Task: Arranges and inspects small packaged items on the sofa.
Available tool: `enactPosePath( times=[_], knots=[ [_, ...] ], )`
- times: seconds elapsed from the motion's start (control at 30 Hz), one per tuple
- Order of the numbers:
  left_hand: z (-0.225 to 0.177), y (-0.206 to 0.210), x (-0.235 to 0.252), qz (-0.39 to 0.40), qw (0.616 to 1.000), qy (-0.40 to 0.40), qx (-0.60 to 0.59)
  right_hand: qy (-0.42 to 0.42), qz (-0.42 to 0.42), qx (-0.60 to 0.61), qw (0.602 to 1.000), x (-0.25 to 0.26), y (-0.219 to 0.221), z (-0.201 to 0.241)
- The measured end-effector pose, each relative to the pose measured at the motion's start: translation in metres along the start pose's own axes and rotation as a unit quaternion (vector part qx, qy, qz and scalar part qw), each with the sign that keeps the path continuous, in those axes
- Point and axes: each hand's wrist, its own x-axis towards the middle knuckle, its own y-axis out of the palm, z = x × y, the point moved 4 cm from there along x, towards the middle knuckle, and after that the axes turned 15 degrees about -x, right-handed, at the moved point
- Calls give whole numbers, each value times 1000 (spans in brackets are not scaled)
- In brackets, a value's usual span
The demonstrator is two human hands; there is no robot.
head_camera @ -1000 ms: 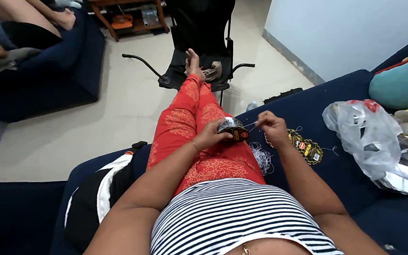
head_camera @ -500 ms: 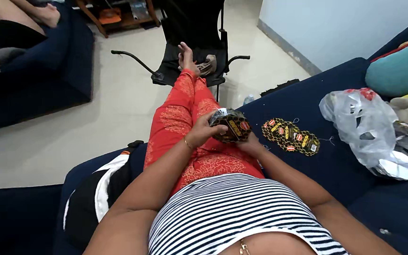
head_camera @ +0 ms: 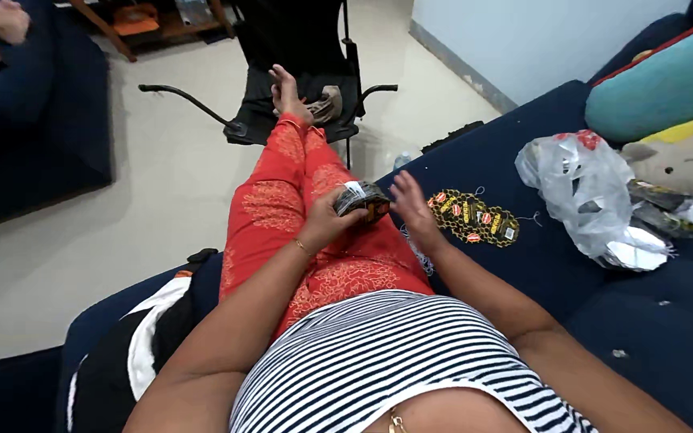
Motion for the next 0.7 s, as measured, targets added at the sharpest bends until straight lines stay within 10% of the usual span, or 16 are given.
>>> enactPosePath(
  times=[0.2,0.3,0.43,0.7],
  knots=[
    [5,14,-2,75,995,6,59,34,119,13,992,1,17,-3],
    [11,12,-1,70,997,-13,39,63,73,-190,977,10,-39,-6],
    [13,10,3,60,997,-35,22,96,44,-490,865,9,-138,-44],
    [11,8,7,55,995,-81,18,395,85,-550,731,-39,-231,-98]
  ],
)
